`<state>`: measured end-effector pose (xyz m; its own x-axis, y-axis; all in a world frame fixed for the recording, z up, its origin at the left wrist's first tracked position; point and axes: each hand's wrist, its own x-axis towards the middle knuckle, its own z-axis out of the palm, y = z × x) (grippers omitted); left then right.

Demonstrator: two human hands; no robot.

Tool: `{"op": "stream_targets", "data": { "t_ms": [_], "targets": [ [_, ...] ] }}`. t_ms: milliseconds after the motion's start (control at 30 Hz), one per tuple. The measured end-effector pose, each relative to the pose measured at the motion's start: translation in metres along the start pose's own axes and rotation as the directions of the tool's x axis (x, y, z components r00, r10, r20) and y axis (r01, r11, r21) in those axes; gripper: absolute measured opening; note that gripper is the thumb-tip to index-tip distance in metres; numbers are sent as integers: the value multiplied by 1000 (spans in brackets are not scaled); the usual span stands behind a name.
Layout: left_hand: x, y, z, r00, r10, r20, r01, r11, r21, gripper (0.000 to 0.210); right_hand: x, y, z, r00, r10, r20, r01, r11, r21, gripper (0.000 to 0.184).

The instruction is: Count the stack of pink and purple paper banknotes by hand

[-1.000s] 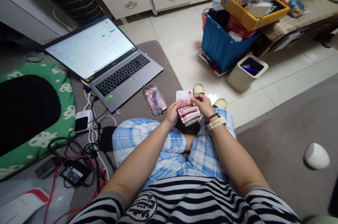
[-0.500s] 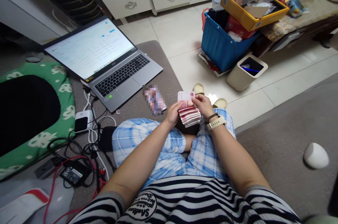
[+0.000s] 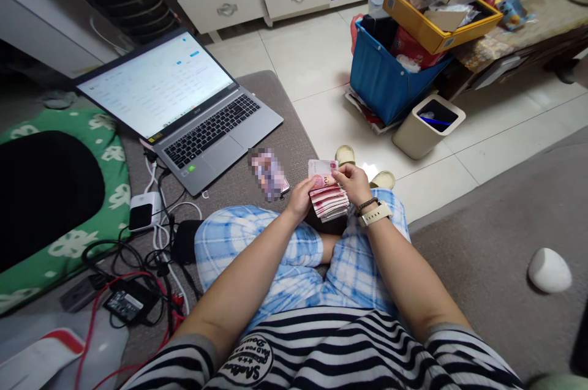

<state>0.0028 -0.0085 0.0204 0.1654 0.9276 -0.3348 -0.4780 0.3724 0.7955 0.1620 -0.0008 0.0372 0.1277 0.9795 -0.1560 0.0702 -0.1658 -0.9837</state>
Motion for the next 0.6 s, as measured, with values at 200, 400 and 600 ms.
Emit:
{"op": "stream_targets", "data": {
  "t_ms": [200, 400, 600],
  "targets": [
    [-2, 3, 0, 1000, 20, -22, -19, 999, 48, 35, 0, 1, 1, 999, -19, -26, 18, 999, -33, 35],
    [-4, 6, -4, 999, 38, -35, -35, 994, 106, 41, 2, 7, 6, 996, -59, -60, 57, 998, -31, 38],
    [-5, 5, -8, 1000, -11, -4, 11, 998, 66, 45, 3, 12, 11, 996, -47, -79, 55, 994, 96, 40]
  ]
}}
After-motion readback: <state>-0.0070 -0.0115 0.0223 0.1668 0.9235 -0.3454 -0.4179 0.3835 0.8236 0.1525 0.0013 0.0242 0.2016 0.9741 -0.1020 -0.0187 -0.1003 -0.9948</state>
